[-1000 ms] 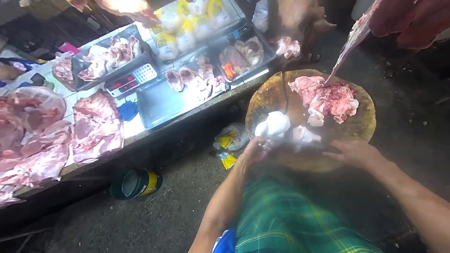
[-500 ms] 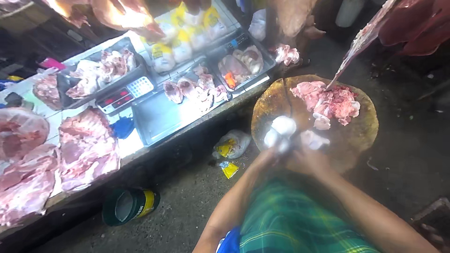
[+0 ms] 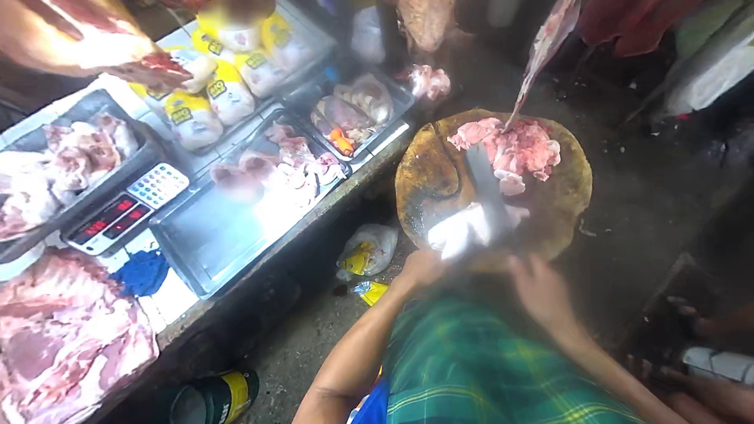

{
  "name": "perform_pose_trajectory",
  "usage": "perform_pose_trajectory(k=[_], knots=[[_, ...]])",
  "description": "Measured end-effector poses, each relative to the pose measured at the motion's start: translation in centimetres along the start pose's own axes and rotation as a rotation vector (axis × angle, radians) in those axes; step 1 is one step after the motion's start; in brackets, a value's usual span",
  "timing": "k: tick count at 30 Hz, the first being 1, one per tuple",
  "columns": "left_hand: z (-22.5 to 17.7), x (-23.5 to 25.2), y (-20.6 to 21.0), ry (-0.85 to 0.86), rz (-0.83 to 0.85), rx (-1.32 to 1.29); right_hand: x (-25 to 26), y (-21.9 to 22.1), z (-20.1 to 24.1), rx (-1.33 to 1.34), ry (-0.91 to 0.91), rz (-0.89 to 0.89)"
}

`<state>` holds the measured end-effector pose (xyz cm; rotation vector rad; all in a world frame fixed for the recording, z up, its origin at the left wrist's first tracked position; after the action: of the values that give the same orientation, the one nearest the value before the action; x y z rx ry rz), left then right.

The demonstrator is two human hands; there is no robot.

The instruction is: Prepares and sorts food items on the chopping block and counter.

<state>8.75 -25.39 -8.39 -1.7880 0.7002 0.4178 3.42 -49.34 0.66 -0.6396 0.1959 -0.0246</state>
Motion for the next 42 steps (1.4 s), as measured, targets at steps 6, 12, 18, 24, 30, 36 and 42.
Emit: perform_pose_trajectory(k=[6,12,18,24,30,36,42], knots=[[1.0,0.6,1.2,-0.047,-0.021,-0.197,3.3,4.7,2.0,0.088,-0.387,-0.274],[1.5,2.1,1.8,-0.02,-0.054,-1.315,3.1,5.0,-8.8,-0.356,0.317,0.339],[4.0,1.5,0.6,-0.462,-0.357,-0.694,4.7,3.5,-9.7,-0.29,0.304,0.304],[6.2,4.8,-3.5,-0.373,-0.437,-0.455,5.4,1.6,-10.8,-0.424,0.253,0.36],[9.5,1.6,-1.0,-0.507,-0.314,-0.705,3.0,1.0,-11.4,-0.361,0.278,0.256],[8.1,0.5,-0.2,-0.505,-0.274,-0.891,2.4,1.8,-4.3,-0.169,0.099,0.129],[6.4,1.4,1.0,-0.485,-0.246,-0.973,1.8,1.9,6.3,0.186,-0.524,-0.17]])
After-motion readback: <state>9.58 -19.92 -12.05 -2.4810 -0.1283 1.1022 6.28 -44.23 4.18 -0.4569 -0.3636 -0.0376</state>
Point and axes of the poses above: each hand's wrist, its own x-axis towards the middle knuckle, its own y-axis out of the palm, z = x × y, the point moved 6 cm from there along x, towards the middle knuckle, and after that the axes turned 10 degrees about x, right-handed, at the moved point
